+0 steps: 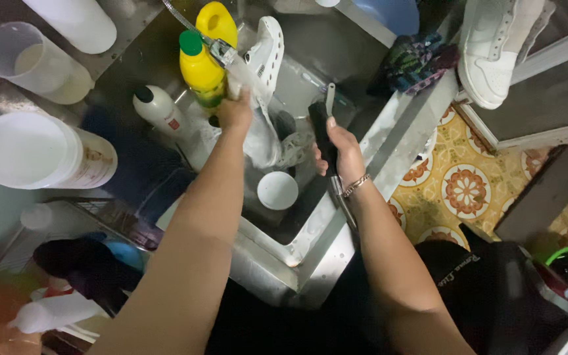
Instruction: The person rinses a white sneaker under running water, scrubs the exterior and interior with a brush, removes the insole to clean it separately, and rinses the shoe again. The person handles the shoe and insole one at a time in a kitchen sink area.
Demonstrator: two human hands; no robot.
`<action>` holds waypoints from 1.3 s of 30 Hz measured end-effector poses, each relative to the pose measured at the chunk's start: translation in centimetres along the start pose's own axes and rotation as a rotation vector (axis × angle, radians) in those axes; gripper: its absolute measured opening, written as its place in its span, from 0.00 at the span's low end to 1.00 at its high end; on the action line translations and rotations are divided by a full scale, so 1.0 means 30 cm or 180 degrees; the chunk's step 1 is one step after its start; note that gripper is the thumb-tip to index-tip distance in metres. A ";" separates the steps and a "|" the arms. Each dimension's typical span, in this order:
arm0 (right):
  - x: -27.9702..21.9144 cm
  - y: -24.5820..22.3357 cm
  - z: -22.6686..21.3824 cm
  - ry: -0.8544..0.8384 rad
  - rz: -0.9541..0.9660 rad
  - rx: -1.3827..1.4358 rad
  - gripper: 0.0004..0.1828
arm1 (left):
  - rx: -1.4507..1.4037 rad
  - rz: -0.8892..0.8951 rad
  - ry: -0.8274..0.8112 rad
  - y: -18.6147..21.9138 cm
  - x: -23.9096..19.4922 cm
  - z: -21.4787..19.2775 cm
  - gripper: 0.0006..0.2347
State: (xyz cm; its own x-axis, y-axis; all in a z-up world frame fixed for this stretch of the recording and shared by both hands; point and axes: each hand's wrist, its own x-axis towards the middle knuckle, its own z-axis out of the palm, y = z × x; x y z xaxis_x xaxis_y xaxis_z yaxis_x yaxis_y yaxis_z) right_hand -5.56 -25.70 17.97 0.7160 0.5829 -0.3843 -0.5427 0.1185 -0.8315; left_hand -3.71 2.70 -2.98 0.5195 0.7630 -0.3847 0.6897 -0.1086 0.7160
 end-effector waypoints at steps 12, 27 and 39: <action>0.038 -0.083 -0.068 -0.0323 0.0714 0.0345 0.26 | -0.1183 -0.0447 -0.0709 0.143 -0.105 -0.142 0.47; 0.070 -0.110 -0.118 -0.0545 0.0768 0.0849 0.27 | -0.0404 0.3679 0.0317 0.399 -0.492 -0.164 0.20; 0.022 -0.104 -0.124 -0.0378 0.0326 0.1138 0.29 | -0.0440 0.4974 0.1490 0.368 -0.601 -0.341 0.13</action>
State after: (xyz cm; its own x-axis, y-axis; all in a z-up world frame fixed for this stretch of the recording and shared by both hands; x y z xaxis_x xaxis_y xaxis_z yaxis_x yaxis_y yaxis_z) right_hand -1.76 -28.69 18.81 0.6056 0.6928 -0.3915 -0.7426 0.3152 -0.5909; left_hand -10.62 -5.75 17.81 0.4212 0.0911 0.9024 -0.3894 -0.8804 0.2707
